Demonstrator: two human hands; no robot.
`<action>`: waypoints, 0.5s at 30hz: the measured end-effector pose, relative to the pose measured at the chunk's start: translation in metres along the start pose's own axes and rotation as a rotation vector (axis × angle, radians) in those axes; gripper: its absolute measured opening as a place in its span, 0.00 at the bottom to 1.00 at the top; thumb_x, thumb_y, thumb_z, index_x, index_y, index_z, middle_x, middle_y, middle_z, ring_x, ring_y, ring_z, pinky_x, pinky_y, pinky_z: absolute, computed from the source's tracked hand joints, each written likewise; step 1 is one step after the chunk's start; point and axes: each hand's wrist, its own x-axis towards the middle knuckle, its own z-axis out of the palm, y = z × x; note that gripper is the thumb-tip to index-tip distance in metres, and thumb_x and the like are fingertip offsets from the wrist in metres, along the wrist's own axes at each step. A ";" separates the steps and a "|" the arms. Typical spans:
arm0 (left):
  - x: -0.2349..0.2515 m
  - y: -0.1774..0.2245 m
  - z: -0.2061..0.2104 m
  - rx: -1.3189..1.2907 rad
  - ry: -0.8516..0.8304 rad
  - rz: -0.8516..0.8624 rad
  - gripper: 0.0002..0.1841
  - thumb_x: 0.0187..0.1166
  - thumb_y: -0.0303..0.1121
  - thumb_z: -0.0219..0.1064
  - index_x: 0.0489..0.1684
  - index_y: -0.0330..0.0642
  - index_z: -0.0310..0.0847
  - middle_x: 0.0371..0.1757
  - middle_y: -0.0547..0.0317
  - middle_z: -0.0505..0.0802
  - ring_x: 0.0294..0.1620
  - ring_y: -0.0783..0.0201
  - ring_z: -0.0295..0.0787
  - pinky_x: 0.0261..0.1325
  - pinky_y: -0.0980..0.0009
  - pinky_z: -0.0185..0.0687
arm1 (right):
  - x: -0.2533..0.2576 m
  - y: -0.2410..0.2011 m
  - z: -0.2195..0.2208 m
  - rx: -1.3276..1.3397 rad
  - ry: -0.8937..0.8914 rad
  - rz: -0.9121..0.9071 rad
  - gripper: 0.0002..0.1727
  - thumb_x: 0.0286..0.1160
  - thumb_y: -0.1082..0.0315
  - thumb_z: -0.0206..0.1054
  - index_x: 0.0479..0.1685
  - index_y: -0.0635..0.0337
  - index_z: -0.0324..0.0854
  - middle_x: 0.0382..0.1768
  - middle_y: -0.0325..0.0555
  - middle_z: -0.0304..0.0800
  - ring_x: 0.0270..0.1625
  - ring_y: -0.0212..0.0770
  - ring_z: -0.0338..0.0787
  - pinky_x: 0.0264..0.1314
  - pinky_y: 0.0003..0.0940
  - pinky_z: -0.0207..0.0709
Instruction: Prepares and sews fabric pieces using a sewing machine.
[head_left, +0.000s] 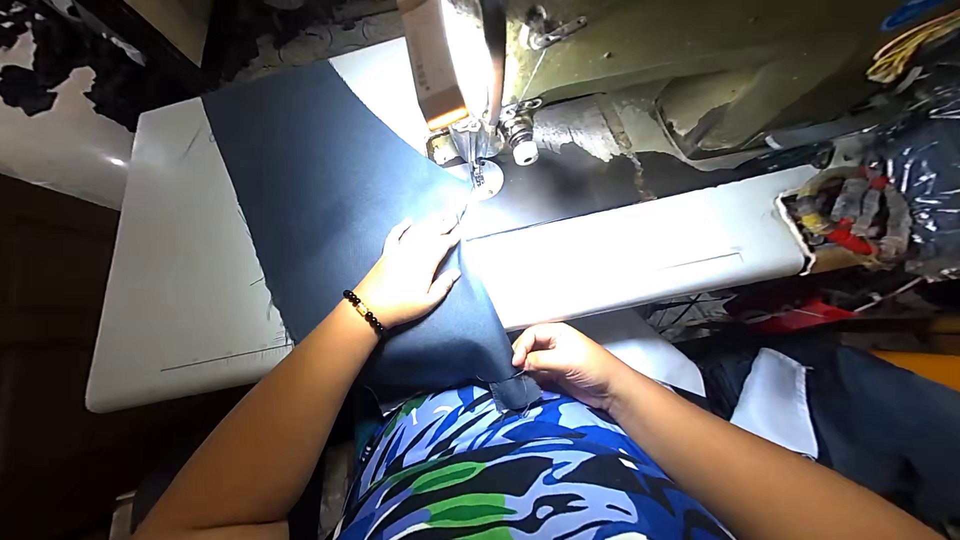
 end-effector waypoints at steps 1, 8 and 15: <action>-0.001 0.000 0.001 -0.020 0.015 0.002 0.30 0.85 0.50 0.50 0.79 0.41 0.77 0.88 0.52 0.74 0.92 0.53 0.60 0.89 0.35 0.42 | -0.002 -0.002 0.002 -0.063 0.034 -0.026 0.11 0.68 0.81 0.65 0.32 0.53 0.89 0.32 0.31 0.93 0.31 0.24 0.89 0.35 0.20 0.83; 0.026 0.002 -0.002 0.022 -0.035 -0.093 0.29 0.85 0.52 0.51 0.79 0.48 0.78 0.92 0.61 0.67 0.96 0.47 0.47 0.80 0.16 0.28 | -0.009 -0.015 0.015 -0.717 0.247 -0.537 0.11 0.65 0.75 0.60 0.33 0.63 0.90 0.34 0.35 0.90 0.37 0.16 0.84 0.42 0.13 0.78; 0.069 -0.010 -0.011 0.008 -0.118 -0.090 0.28 0.86 0.52 0.49 0.77 0.48 0.78 0.95 0.62 0.62 0.97 0.49 0.43 0.80 0.16 0.28 | 0.006 -0.036 0.013 -0.833 0.301 -0.480 0.13 0.68 0.72 0.57 0.36 0.62 0.90 0.34 0.34 0.90 0.37 0.15 0.82 0.42 0.14 0.75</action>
